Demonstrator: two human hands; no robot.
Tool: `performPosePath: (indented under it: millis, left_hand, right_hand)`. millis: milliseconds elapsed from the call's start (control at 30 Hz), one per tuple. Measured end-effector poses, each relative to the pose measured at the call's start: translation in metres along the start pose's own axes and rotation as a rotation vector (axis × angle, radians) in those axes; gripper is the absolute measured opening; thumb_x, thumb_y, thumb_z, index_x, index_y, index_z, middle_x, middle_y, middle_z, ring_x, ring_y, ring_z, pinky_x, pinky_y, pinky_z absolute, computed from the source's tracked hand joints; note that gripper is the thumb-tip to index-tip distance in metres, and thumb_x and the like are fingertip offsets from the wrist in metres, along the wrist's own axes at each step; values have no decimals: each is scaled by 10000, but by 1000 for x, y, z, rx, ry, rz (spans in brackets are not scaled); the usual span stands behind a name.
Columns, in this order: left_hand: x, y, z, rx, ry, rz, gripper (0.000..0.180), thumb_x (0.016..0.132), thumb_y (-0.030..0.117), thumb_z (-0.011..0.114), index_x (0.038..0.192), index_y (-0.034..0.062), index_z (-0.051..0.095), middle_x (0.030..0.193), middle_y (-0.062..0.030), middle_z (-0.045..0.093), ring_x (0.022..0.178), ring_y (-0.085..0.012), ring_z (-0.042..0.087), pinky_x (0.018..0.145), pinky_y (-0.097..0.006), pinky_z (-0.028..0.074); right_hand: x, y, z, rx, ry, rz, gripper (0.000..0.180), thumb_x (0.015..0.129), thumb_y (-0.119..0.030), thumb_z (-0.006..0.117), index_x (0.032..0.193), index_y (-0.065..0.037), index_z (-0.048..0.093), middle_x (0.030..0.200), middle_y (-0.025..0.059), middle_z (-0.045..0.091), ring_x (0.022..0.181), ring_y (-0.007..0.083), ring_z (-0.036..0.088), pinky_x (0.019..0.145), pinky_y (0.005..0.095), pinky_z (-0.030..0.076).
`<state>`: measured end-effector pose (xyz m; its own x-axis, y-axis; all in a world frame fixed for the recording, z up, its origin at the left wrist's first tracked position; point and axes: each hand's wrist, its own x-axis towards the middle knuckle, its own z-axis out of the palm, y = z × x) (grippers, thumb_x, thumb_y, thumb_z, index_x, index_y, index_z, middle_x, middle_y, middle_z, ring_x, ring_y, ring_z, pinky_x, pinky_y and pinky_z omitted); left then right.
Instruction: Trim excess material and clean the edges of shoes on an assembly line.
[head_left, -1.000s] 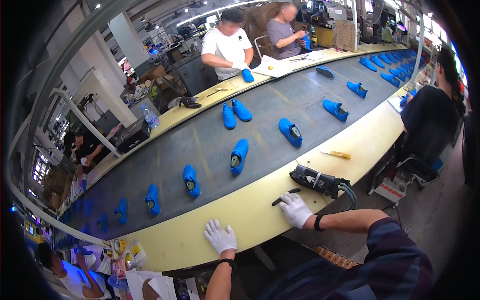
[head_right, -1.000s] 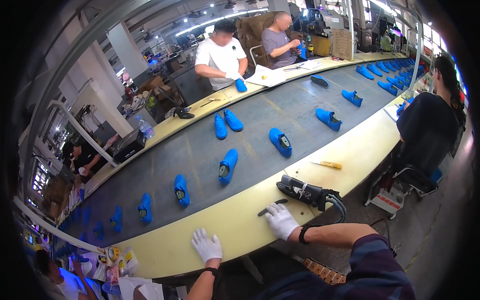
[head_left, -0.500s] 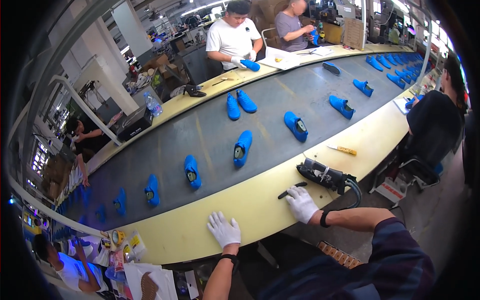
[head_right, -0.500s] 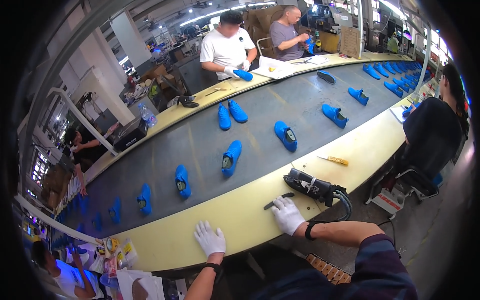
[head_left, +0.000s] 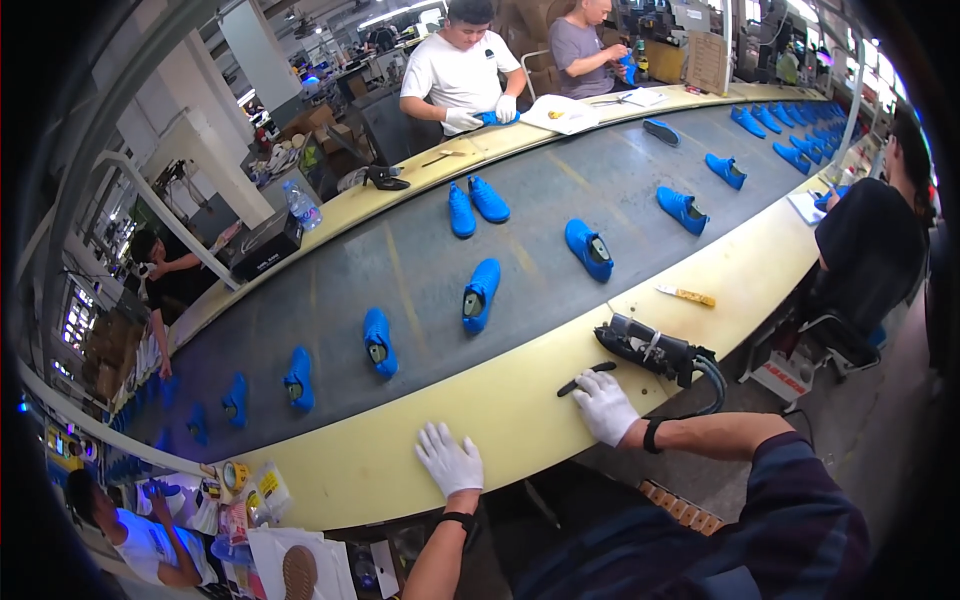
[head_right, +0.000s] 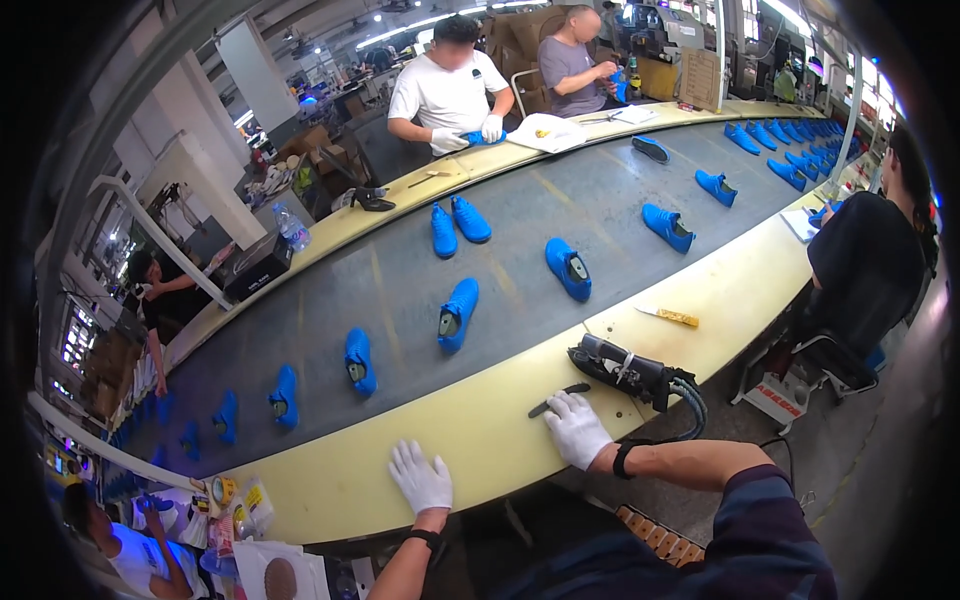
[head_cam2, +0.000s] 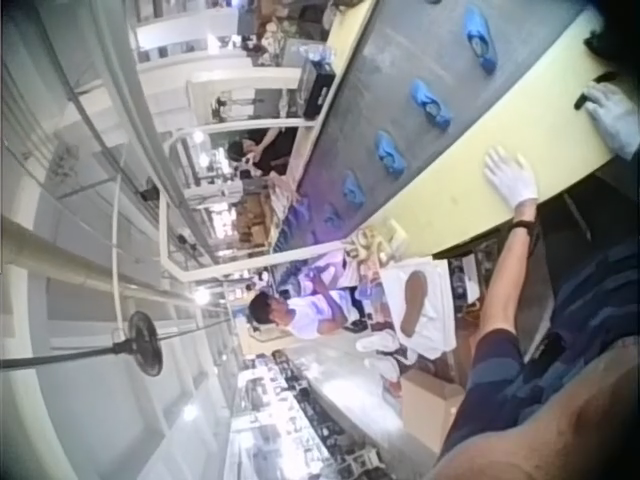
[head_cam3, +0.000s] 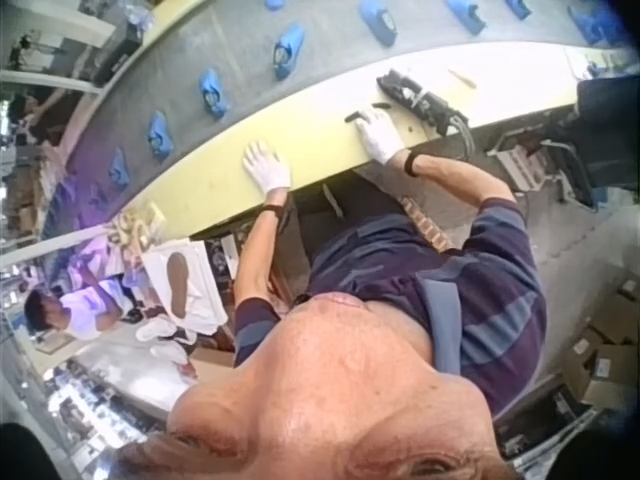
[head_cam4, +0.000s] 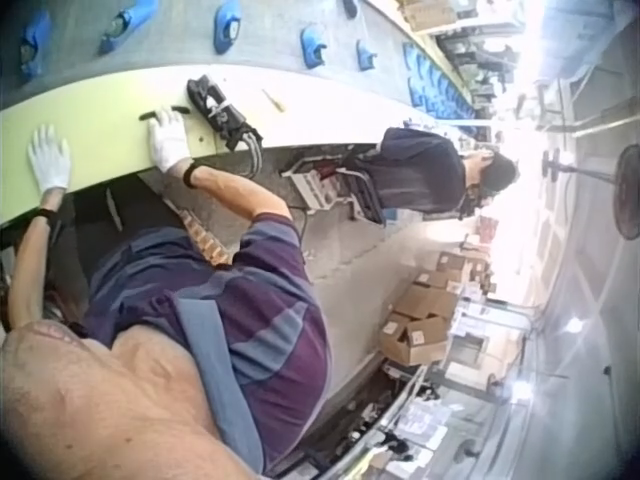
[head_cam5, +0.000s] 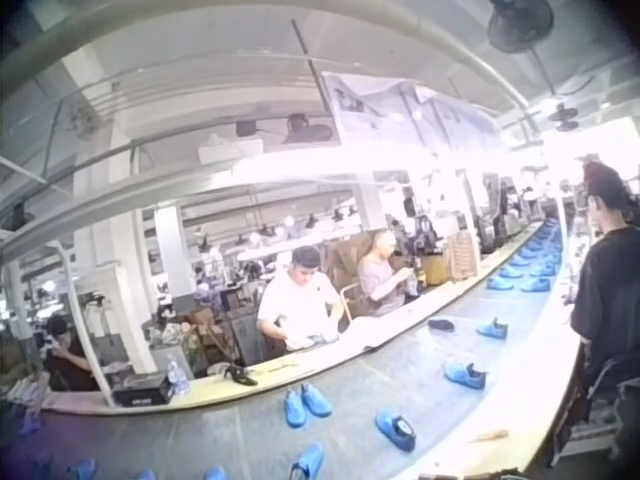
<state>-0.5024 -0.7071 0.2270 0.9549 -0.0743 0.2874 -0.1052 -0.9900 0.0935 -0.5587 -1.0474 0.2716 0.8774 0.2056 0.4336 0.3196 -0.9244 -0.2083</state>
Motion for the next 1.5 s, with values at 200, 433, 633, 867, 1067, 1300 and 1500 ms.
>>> performPosePath:
  millis: [200,433,633,867,1067,1300,1500]
  left_hand:
    - [-1,0,1,-1,1,3,679,957,353,664,1503,-19,508,1622,-261,462,1541,-435,380,1294,-596,227]
    - [0,-1,0,-20,-6,-4,673,954,347,663,1496,-23,514,1620,-270,460,1544,-437,376,1294,-596,226]
    - [1,0,0,-16,-1,-9,672,950,341,666,1496,-19,514,1618,-265,463,1544,-434,377,1292,-594,230]
    - [2,0,-2,-2,4,-7,676,951,352,665,1498,-15,513,1618,-259,465,1548,-423,369,1288,-602,234]
    - [4,0,-3,-21,-43,-3,672,960,365,655,1495,-17,516,1620,-258,463,1553,-433,356,1295,-604,221]
    - [13,-4,-11,-9,-75,-28,677,968,382,644,1500,-20,527,1630,-264,454,1558,-437,348,1304,-605,202]
    - [16,-4,-18,-61,-130,-20,677,957,353,657,1496,-31,517,1639,-263,438,1567,-436,327,1306,-602,185]
  right_hand:
    - [0,-1,-2,-8,11,-6,241,903,-101,652,1112,15,687,1324,244,652,1316,444,589,1161,574,440]
    - [0,-2,2,-13,14,-6,251,904,-97,643,1126,16,676,1327,247,650,1322,441,586,1162,580,437]
    - [0,-2,4,-17,16,-13,249,903,-93,638,1126,16,665,1332,250,645,1327,443,580,1163,584,435]
    - [-1,-5,2,-9,12,-7,233,889,-90,651,1099,12,663,1332,251,643,1336,439,575,1159,577,438]
    - [9,-7,5,-64,-61,3,300,884,-104,680,1165,1,659,1339,240,640,1319,431,583,1143,566,440]
    - [154,-27,90,437,-75,272,551,907,-246,781,1351,28,601,1347,271,657,1246,440,646,1066,493,514]
    - [344,-23,153,629,-249,1111,915,785,-599,869,1370,60,625,1318,306,712,1253,405,701,1027,451,575]
